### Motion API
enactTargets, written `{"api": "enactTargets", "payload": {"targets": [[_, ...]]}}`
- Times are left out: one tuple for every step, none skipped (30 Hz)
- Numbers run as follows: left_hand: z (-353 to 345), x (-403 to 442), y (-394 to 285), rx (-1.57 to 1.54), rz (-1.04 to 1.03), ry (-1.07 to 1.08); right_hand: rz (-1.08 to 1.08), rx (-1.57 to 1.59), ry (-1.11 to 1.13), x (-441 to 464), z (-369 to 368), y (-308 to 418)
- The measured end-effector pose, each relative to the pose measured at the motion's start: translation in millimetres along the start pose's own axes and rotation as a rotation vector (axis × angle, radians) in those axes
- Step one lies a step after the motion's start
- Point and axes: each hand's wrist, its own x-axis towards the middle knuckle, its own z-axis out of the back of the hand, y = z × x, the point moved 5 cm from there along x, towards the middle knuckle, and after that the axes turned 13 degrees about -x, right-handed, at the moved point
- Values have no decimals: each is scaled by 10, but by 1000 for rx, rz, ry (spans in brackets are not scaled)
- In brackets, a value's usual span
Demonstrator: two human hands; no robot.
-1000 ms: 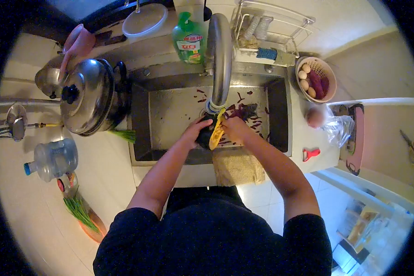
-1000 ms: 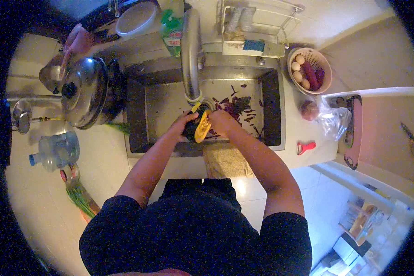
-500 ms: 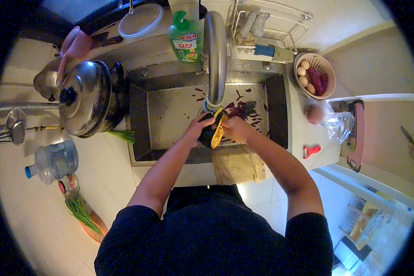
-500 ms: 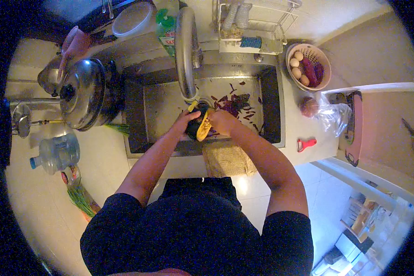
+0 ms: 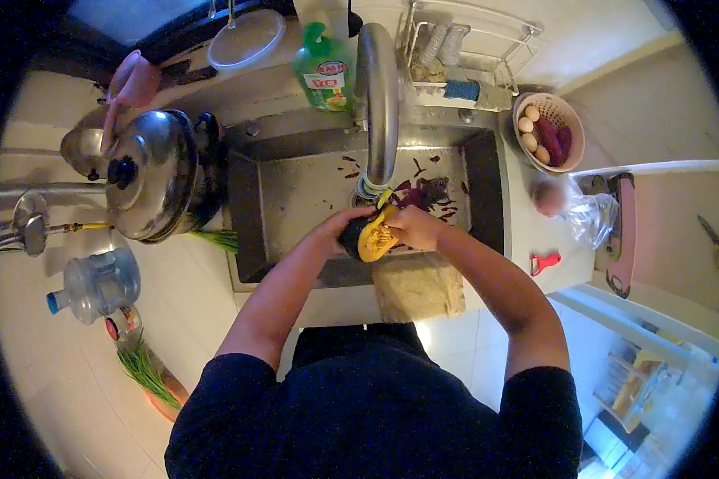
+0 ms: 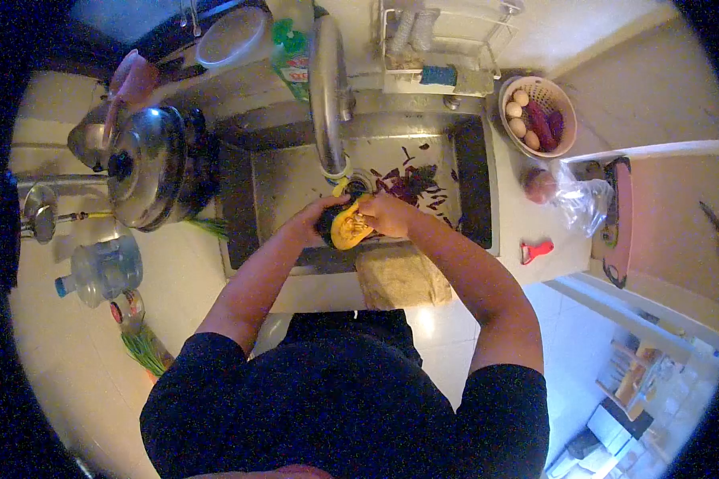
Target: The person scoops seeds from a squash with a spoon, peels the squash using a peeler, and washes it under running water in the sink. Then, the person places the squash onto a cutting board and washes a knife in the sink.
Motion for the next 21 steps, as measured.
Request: {"api": "enactTargets", "payload": {"targets": [[15,-20,-14,42,8,-32,-30,46,26,1,-4,-10],[10,-43,-45,79,-31,-40,-62,92,52,-5,-2,-21],[-57,-119,-77,117,-70,-48,-94,138,77,-3,10,-19],[-121,-184,-104,156,-108,-56,-129,176,85,1,21,-23],[-199,-234,-131,173,-186,-7,-164,214,93,0,27,-28],[-271,-287,-149,190,-264,41,-199,253,103,1,40,-19],[-319,-321,-180,208,-341,90,-228,205,92,1,68,-3],[-287,-306,-199,182,-361,69,-258,156,81,0,94,25],[-234,-276,-213,157,-378,49,-290,107,70,-6,100,58],[-203,-262,-225,131,-394,30,-349,-11,21,-16,62,82],[-183,-247,-224,126,-363,23,-408,-130,-27,-18,-14,117],[-169,-241,-233,120,-332,16,-465,-250,-74,-11,-40,137],[-160,-226,-240,116,-302,9,-496,-299,-40,9,-75,126],[-154,-208,-256,147,-314,1,-525,-347,-6,28,-107,120],[-136,-192,-262,177,-325,-8,-553,-394,29,37,-122,130],[-116,-178,-273,207,-339,-18,-563,-395,65,44,-135,143],[-99,-168,-284,214,-374,-25,-575,-398,100,48,-136,157],[-82,-159,-269,219,-405,-33,-588,-400,138,43,-144,168],[-67,-147,-258,224,-438,-41,-557,-380,181,44,-190,136],[-40,-139,-254,270,-478,-69,-527,-360,225,34,-254,69],[-11,-137,-253,316,-517,-98,-496,-338,268,27,-299,35]]}}
